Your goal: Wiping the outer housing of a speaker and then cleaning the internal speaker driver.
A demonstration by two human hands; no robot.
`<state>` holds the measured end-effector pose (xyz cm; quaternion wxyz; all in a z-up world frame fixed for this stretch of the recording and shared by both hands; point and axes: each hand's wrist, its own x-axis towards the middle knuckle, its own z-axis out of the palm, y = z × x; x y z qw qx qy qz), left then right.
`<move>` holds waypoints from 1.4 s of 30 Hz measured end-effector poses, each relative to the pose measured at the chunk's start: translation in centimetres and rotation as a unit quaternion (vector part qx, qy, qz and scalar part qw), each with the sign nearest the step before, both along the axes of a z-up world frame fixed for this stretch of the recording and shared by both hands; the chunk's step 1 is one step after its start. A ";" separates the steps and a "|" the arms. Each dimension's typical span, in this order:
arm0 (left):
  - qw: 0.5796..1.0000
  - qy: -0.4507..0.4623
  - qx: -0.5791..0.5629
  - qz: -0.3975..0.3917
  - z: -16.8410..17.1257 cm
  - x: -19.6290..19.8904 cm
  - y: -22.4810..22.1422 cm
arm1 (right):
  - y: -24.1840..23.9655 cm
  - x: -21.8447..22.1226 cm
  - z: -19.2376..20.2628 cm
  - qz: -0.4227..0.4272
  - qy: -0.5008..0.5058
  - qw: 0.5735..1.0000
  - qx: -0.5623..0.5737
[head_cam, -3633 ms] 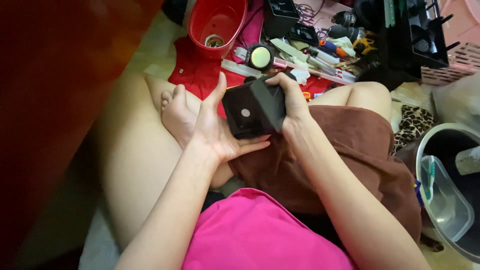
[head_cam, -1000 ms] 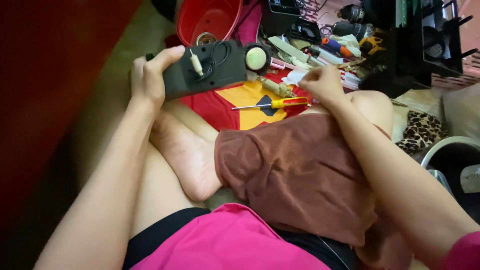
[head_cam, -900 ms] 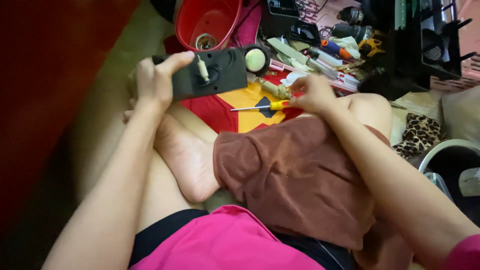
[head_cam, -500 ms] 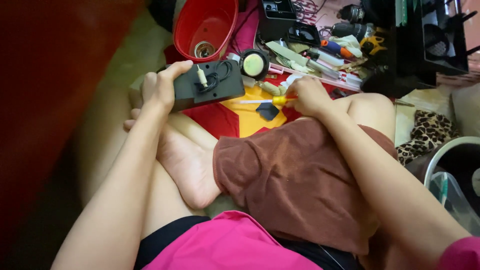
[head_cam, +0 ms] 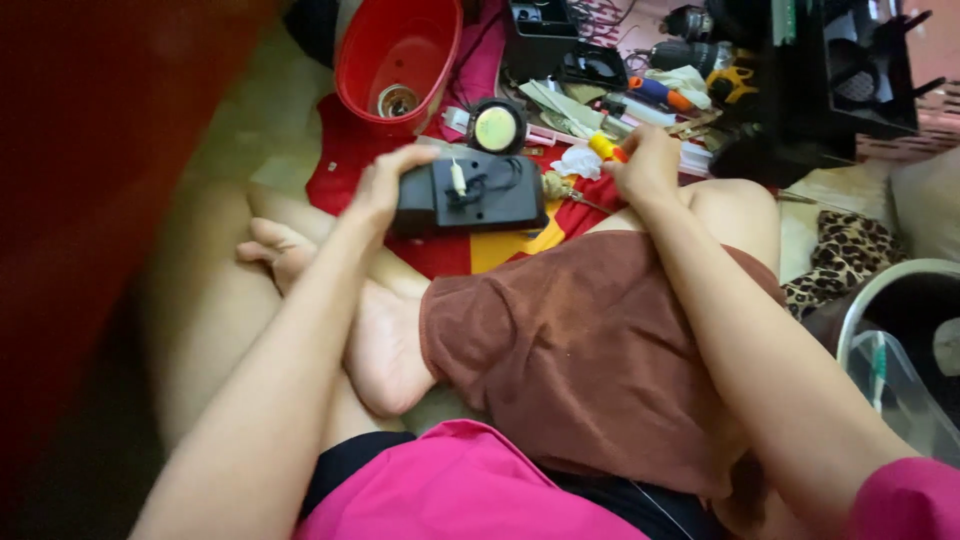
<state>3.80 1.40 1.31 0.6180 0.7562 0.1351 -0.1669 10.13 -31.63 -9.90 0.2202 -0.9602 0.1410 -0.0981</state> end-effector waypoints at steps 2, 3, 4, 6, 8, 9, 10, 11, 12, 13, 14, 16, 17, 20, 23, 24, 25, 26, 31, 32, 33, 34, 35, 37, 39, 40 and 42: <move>0.999 0.013 0.010 -0.034 -0.9 0.0 -1.1 | -0.6 1.0 -1.2 -0.031 0.018 0.999 0.018; 0.997 0.026 0.023 -0.064 -1.4 0.0 -1.6 | -0.8 1.7 -1.9 -0.058 0.034 0.997 0.040; 0.997 0.026 0.022 -0.065 -1.9 0.2 -1.8 | -0.9 1.4 -1.8 -0.059 0.034 0.997 0.038; 0.992 0.039 0.061 -0.106 -2.7 0.7 -1.6 | -0.4 1.3 -1.5 -0.045 0.041 0.998 0.002; 0.990 0.039 0.083 -0.104 -1.8 0.4 -1.0 | -0.7 1.7 -2.2 -0.033 0.045 0.998 -0.017; 0.988 0.038 0.104 -0.104 -1.4 0.3 -0.8 | -0.9 1.9 -2.5 -0.022 0.048 0.998 -0.038; 0.989 0.039 0.103 -0.103 -1.1 0.4 -0.2 | -0.3 1.9 -2.4 -0.021 0.049 0.998 -0.039; 0.987 0.040 0.121 -0.093 -0.9 0.4 0.1 | 0.0 1.8 -2.3 -0.006 0.036 0.998 -0.052; 0.986 0.040 0.140 -0.083 -0.7 0.5 0.3 | 0.3 1.7 -2.1 0.009 0.022 0.998 -0.064; 0.986 0.040 0.138 -0.085 -0.9 0.6 0.3 | 1.5 0.6 -0.4 0.008 0.023 0.997 -0.066; 0.987 0.041 0.137 -0.079 -1.1 0.8 0.3 | 2.7 -0.5 1.4 0.092 -0.034 0.993 -0.064; 0.987 0.040 0.136 -0.078 -1.7 1.2 0.4 | 4.7 -2.1 3.9 0.172 -0.091 0.979 -0.061; 0.987 0.047 0.136 -0.076 -2.2 1.5 0.4 | 5.3 -2.6 4.5 0.228 -0.062 0.970 -0.054; 0.986 0.058 0.136 -0.077 -2.2 1.7 0.3 | 7.1 -3.3 5.9 0.309 0.012 0.949 -0.053; 0.988 0.061 0.120 -0.077 -1.6 1.5 0.3 | 7.2 -2.1 4.7 0.319 0.050 0.942 -0.086; 0.989 0.061 0.106 -0.077 -1.4 1.3 0.4 | 7.0 -1.6 3.9 0.301 0.044 0.946 -0.113; 0.990 0.061 0.106 -0.076 -1.6 1.4 0.3 | 6.9 -1.6 3.9 0.303 0.044 0.945 -0.113; 0.990 0.070 0.103 -0.070 -1.7 1.4 0.2 | 6.9 -1.7 3.9 0.283 0.060 0.950 -0.119; 0.994 0.081 0.069 -0.024 -3.9 2.5 0.4 | 6.7 -1.4 3.0 0.286 0.093 0.945 -0.126; 0.993 0.080 0.081 -0.030 -3.9 2.5 0.4 | 6.5 -1.2 2.7 0.294 0.085 0.941 -0.142; 0.992 0.079 0.093 -0.035 -3.9 2.4 0.5 | 6.4 -1.1 2.3 0.303 0.077 0.937 -0.158; 0.992 0.079 0.093 -0.036 -3.7 2.2 0.4 | 6.3 -1.1 2.3 0.302 0.076 0.937 -0.159; 0.993 0.079 0.084 -0.027 -3.5 2.0 0.3 | 6.2 -1.0 2.4 0.292 0.078 0.945 -0.127; 0.994 0.079 0.075 -0.015 -3.7 1.8 0.3 | 6.2 -1.2 2.7 0.283 0.079 0.951 -0.096; 0.994 0.084 0.074 0.006 -4.6 2.0 0.4 | 6.0 -1.6 3.2 0.252 0.039 0.966 -0.047; 0.994 0.084 0.073 0.007 -4.9 2.1 0.5 | 6.1 -1.9 3.6 0.253 0.038 0.966 -0.048; 0.994 0.073 0.075 0.014 -5.4 2.2 0.5 | 6.1 -2.6 4.4 0.217 -0.017 0.976 0.012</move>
